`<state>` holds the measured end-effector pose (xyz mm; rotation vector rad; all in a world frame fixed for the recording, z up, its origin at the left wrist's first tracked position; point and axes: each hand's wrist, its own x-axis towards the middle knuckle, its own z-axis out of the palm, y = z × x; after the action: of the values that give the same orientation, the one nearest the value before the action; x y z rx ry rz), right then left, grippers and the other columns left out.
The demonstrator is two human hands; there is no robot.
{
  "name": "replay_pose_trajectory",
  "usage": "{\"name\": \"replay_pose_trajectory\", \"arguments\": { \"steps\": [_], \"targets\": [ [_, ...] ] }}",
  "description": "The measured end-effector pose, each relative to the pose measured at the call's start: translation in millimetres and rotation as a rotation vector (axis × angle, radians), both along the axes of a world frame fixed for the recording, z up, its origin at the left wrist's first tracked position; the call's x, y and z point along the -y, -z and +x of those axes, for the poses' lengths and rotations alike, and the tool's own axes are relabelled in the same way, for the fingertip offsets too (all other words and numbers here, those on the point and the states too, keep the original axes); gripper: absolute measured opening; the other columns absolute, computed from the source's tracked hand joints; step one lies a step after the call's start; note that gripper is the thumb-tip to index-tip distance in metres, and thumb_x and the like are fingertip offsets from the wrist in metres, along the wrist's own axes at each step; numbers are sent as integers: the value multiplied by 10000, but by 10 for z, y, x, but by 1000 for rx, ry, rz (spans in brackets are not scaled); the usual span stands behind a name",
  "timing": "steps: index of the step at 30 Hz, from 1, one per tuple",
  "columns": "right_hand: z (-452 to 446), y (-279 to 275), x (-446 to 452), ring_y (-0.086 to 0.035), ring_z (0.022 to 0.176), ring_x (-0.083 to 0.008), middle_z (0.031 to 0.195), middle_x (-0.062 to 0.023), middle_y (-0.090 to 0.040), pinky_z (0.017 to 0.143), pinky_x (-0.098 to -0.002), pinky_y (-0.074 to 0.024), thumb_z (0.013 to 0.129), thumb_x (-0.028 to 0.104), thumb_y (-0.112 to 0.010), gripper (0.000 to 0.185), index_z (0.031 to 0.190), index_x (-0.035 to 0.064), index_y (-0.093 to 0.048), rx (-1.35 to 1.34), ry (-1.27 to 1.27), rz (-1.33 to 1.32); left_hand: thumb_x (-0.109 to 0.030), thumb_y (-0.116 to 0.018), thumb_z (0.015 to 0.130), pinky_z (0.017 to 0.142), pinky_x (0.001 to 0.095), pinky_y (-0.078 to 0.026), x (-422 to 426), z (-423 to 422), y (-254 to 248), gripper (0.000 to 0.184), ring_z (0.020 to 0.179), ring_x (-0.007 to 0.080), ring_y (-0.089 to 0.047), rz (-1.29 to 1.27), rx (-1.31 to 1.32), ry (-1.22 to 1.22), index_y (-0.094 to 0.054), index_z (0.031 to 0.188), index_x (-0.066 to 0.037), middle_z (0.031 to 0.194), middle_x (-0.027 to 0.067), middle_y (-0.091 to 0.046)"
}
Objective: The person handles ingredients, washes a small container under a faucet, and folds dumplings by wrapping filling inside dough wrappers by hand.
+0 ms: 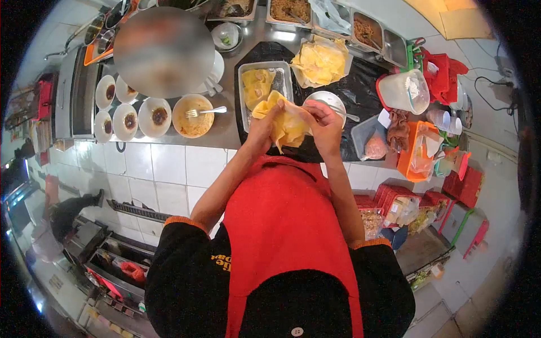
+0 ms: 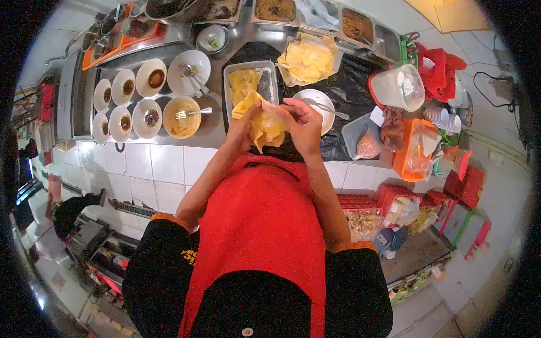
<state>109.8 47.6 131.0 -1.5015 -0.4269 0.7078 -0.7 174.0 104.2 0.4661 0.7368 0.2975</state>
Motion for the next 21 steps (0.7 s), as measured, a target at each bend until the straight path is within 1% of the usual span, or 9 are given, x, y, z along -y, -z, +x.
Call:
{"name": "replay_pose_trajectory", "arguments": {
  "steps": [6,8,10,12,14,15,17,18,21],
  "targets": [
    [63,-80,-107,-704,973,-168,1075,-161,-739,895,-287,-562,918,-37,-686,293,1200,-71,-617,-120,20,74,-204,-696,972,797,309,-573,-10,44,35,276,928,155,-680,-47,-28,-39,-601,1183,-54,1049,41,-678],
    [146,-108,-151,-706,971,-168,1076,-157,-741,891,-285,-559,909,-41,-693,302,1199,-71,-611,-109,-13,96,-208,-691,978,798,294,-560,7,44,-23,276,917,140,-672,130,1,4,-600,1189,-55,1038,25,-679],
    [221,-194,-202,-707,970,-162,1082,-143,-743,881,-277,-555,904,-42,-699,297,1186,-64,-612,-44,-180,89,-215,-691,980,785,278,-548,1,27,-67,264,909,120,-660,204,-35,29,-604,1176,-61,1031,15,-675],
    [252,-281,-257,-707,948,-153,1039,-116,-750,860,-271,-555,897,-31,-714,292,1172,-51,-618,15,-206,62,-222,-691,982,771,262,-537,-35,-11,-138,252,902,100,-647,282,-72,53,-608,1163,-67,1025,6,-672],
    [241,-312,-316,-703,917,-140,976,-99,-750,825,-262,-562,894,-19,-724,295,1168,-45,-620,5,-251,74,-208,-668,997,737,233,-509,-91,-72,-218,201,884,72,-619,482,-61,139,-610,1136,-75,1008,-6,-662],
    [224,-313,-351,-703,917,-140,976,-99,-750,825,-262,-562,894,-19,-724,295,1168,-45,-620,6,-255,72,-208,-668,997,737,233,-509,-114,-106,-194,201,884,72,-619,481,-60,136,-610,1136,-75,1008,-6,-662],
    [193,-309,-418,-702,860,-128,910,-76,-739,770,-251,-568,893,0,-733,295,1161,-40,-617,43,-268,-12,-187,-633,1013,720,219,-487,-144,-185,-115,153,871,59,-597,607,61,177,-606,1111,-72,980,-11,-652],
    [202,-278,-428,-702,860,-128,910,-76,-739,770,-251,-568,893,0,-733,295,1161,-40,-617,42,-275,-14,-187,-633,1013,720,219,-487,-139,-224,-111,153,871,59,-597,605,59,170,-606,1111,-72,980,-11,-652],
    [254,-152,-490,-697,810,-121,871,-45,-725,732,-239,-567,899,10,-728,228,1101,-30,-631,-55,-472,-123,-172,-605,1022,723,244,-500,-138,-353,-21,135,860,71,-597,527,-2,94,-604,1105,-64,963,-7,-650]
  ]
}}
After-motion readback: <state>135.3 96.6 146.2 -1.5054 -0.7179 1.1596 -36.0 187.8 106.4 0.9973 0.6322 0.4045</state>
